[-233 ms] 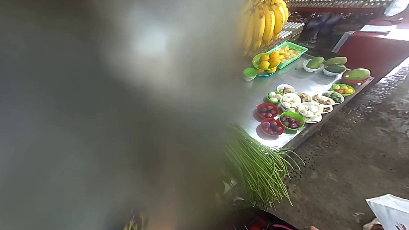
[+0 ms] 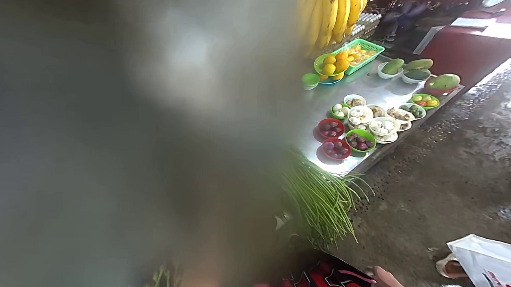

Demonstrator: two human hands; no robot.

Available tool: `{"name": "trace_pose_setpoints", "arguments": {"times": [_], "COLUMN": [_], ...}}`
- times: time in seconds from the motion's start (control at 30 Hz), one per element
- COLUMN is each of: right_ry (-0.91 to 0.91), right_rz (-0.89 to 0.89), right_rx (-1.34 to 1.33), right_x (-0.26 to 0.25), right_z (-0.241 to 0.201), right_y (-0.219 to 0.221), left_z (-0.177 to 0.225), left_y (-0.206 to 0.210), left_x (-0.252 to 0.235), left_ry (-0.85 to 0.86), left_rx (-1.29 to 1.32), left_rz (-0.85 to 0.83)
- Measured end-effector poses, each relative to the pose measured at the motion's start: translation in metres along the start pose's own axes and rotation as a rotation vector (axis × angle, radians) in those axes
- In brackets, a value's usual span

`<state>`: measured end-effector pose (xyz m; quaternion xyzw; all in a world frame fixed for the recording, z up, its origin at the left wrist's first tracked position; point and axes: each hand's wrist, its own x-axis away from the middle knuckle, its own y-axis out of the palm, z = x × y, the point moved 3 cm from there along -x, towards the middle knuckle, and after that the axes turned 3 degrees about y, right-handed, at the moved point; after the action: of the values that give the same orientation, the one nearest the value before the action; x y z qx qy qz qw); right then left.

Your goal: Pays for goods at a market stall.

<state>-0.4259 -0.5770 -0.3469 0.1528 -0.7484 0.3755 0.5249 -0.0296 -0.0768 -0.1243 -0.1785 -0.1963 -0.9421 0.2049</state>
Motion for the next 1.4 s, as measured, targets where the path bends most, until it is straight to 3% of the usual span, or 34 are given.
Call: {"name": "trace_pose_setpoints", "arguments": {"times": [0.8,1.07,1.13,1.23,1.4], "right_ry": [0.022,0.098,0.052,-0.096,-0.284], "right_rz": [0.011,-0.096,-0.111,-0.124,0.071], "right_rx": [-0.112,-0.107,-0.156,-0.252,-0.452], "right_x": [-0.018,-0.029,-0.051,-0.021,-0.024], "right_z": [0.011,0.039,0.054,0.032,0.033], "right_y": [0.001,0.029,0.046,0.044,0.047], "left_z": [0.001,-0.012,-0.011,-0.016,-0.010], "left_y": [0.002,-0.002,-0.003,-0.006,0.011], "left_x": [0.020,0.010,0.011,0.009,0.034], "left_ry": [-0.039,-0.039,-0.033,-0.006,-0.022], "left_rx": [0.008,0.015,0.024,0.025,-0.037], "left_rz": [0.066,0.050,0.051,0.019,0.035]}}
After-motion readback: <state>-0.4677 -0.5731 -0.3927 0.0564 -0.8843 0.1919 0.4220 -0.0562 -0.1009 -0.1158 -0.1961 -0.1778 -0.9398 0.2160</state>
